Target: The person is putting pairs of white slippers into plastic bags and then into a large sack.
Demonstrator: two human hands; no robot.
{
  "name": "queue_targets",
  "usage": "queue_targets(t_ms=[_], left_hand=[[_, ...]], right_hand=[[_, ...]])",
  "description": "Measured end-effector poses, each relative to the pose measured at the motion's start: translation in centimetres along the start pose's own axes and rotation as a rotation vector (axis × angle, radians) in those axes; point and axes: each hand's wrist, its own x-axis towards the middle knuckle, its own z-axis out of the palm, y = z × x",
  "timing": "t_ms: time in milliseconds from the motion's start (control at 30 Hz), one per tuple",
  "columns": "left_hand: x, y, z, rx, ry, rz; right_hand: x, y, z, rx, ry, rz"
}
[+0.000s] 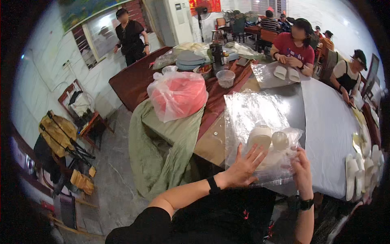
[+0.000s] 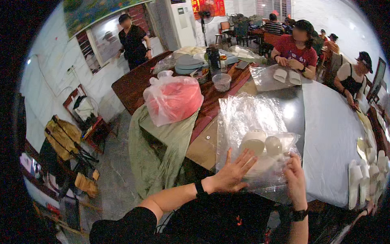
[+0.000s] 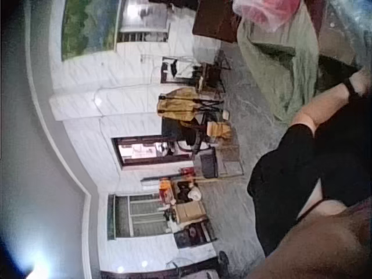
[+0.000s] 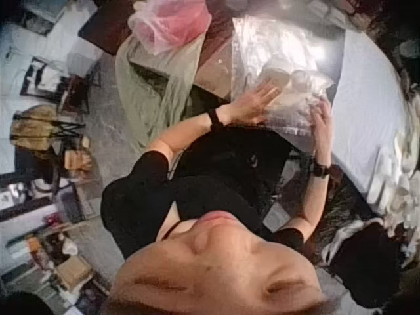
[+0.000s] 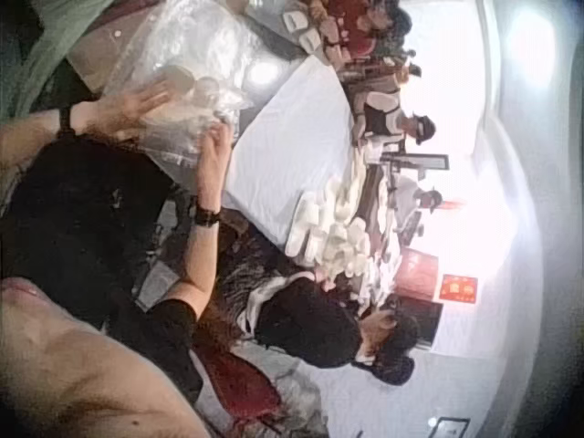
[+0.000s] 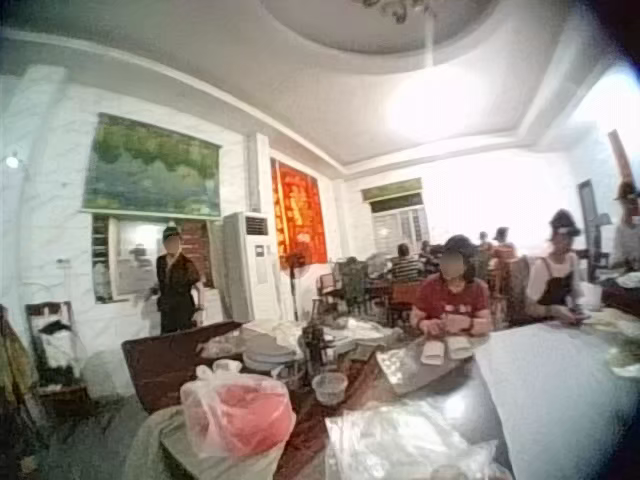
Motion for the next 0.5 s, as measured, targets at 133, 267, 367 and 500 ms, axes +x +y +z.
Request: queue_targets(t_ms=[133,267,367,500], left_hand=[[-0.5,-1.6,1.0,0.015,0.176,-0.036],[-2.4,-2.7,-2.5,-0.572,0.311,-0.132],[-5.3,-1.6,-8.2,-0.823,0.439,-0.255],[-13.0,-3.1,-12.8,-0.61,0.705,-0.706]], right_hand=[[-2.6,-3.1,3.8,0.028,-0.263,-0.027],[-2.2,-1.8,2.6,0.114,-0.339,-0.226],[0.0,3.4,-0.1,-0.325,-0.036,-0.267],[0.3,9.4,-2.7,-0.59,0.027,-0.204]])
